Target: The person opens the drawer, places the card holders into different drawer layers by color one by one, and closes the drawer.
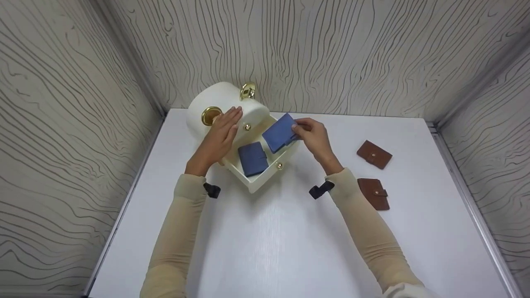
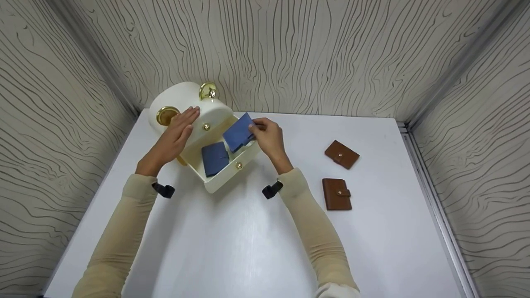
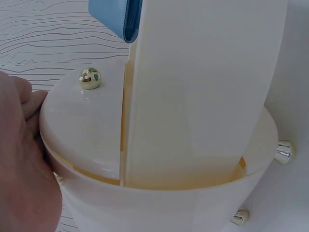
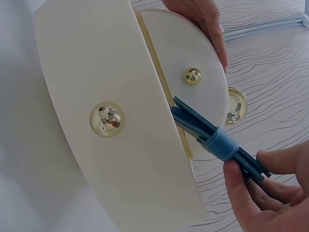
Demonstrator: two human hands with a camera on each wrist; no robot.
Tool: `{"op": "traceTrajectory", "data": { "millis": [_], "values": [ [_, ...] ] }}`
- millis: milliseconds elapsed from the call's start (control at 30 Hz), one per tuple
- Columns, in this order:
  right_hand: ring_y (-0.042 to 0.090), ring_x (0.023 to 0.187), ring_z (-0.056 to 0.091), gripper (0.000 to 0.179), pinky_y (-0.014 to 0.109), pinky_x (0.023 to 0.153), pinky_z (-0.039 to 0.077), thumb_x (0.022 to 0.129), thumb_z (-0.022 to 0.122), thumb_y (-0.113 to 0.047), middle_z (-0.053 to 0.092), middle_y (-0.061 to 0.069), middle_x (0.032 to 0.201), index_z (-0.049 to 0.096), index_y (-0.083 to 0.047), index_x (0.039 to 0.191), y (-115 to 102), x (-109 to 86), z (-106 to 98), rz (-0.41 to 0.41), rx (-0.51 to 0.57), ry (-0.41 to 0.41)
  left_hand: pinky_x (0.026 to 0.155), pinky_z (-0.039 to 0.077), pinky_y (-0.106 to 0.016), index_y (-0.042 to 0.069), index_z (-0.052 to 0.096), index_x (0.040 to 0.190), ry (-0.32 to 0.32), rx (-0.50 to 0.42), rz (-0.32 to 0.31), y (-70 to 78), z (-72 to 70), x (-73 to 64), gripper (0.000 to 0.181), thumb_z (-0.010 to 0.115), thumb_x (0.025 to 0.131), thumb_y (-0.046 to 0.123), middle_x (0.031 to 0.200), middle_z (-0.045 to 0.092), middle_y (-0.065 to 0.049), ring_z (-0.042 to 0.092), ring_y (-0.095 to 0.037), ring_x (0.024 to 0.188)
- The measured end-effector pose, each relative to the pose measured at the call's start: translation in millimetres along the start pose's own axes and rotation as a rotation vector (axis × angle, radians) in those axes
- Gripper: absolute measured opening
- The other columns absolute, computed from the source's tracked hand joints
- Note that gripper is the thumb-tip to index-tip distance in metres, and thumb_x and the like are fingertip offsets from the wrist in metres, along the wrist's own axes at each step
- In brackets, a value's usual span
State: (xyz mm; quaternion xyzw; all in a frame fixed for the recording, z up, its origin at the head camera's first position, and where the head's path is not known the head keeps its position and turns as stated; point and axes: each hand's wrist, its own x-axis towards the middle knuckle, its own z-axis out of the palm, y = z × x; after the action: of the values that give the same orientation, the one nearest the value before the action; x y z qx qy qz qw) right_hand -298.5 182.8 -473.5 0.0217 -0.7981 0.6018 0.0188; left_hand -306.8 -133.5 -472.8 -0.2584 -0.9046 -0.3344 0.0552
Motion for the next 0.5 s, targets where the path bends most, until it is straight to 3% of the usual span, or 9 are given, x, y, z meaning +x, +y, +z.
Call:
{"op": "traceTrajectory", "data": {
  "millis": [500],
  "values": [
    [0.022,0.104,0.074,0.035,0.027,0.089,0.065,0.106,0.065,-0.013,0.073,0.024,0.125,0.065,0.005,0.136,4.6,0.6,9.4,0.01,-0.002,-0.045,0.139,0.005,-0.044,0.016,0.031,0.169,0.01,-0.001,0.007,-1.1,0.2,-1.0,0.053,0.034,0.118,0.029,0.177,0.028,0.0,0.018,-0.022,0.167]
  ]
}}
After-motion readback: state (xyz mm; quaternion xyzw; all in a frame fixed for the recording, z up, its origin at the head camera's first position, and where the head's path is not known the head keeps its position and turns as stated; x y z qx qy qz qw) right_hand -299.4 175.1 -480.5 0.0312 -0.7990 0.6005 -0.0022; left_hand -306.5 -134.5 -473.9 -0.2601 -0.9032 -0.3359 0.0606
